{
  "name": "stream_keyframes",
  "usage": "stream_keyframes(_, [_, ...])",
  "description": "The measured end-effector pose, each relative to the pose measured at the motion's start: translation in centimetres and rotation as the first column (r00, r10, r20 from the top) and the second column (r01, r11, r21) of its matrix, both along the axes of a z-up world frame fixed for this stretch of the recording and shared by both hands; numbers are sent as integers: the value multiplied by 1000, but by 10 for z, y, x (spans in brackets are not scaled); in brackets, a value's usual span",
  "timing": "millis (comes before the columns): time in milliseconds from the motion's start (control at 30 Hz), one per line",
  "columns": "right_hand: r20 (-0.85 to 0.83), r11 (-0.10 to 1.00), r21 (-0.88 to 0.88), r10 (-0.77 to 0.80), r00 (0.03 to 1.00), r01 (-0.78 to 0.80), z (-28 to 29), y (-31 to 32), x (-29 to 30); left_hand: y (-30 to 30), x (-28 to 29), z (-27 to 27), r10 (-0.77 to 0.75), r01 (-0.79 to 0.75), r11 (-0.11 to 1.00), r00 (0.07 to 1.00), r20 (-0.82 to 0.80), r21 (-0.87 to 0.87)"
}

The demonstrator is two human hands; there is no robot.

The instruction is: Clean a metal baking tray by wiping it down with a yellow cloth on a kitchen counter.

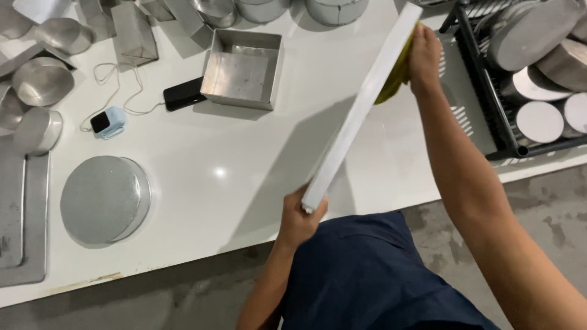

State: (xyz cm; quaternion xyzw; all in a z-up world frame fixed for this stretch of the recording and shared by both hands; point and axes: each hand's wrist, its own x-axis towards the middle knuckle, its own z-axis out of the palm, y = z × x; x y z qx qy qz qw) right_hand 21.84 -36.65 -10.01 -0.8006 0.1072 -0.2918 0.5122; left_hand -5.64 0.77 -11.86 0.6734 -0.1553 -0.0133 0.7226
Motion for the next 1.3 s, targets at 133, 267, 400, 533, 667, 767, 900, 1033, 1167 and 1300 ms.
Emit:
stream_keyframes(133, [175,732,511,424,889,-450,17,-8,-34,16,-31,18,-21,22,999,999,39,-34])
stream_keyframes(267, [183,692,455,543,820,-560,31,5,-48,29,-48,-4,-48,55,993,997,66,-106])
stream_keyframes(400, [80,727,371,595,800,-578,32,16,-38,30,-44,22,-43,44,999,983,179,-3])
stream_keyframes(533, [273,507,586,611,743,-633,-5,-3,-14,41,-52,11,-186,155,981,928,324,118])
stream_keyframes(667, [383,454,540,618,687,-709,0,-8,-18,33,-51,55,-276,220,955,908,316,201])
stream_keyframes(767, [446,447,603,497,744,-661,38,-11,-30,37,-45,46,-390,424,903,875,289,-66])
stream_keyframes(900, [289,747,417,432,854,-518,87,-27,-28,29,-34,-1,-415,408,910,897,-155,-73])
stream_keyframes(1033, [389,768,-1,590,707,-641,148,-27,-51,1,-4,47,-224,332,885,917,-329,325])
stream_keyframes(1167, [379,784,-223,618,689,-580,176,-2,-84,-30,26,76,-175,164,937,984,10,307])
stream_keyframes(1300, [288,826,-519,412,864,-221,185,47,-127,-51,46,114,-86,47,938,992,97,344])
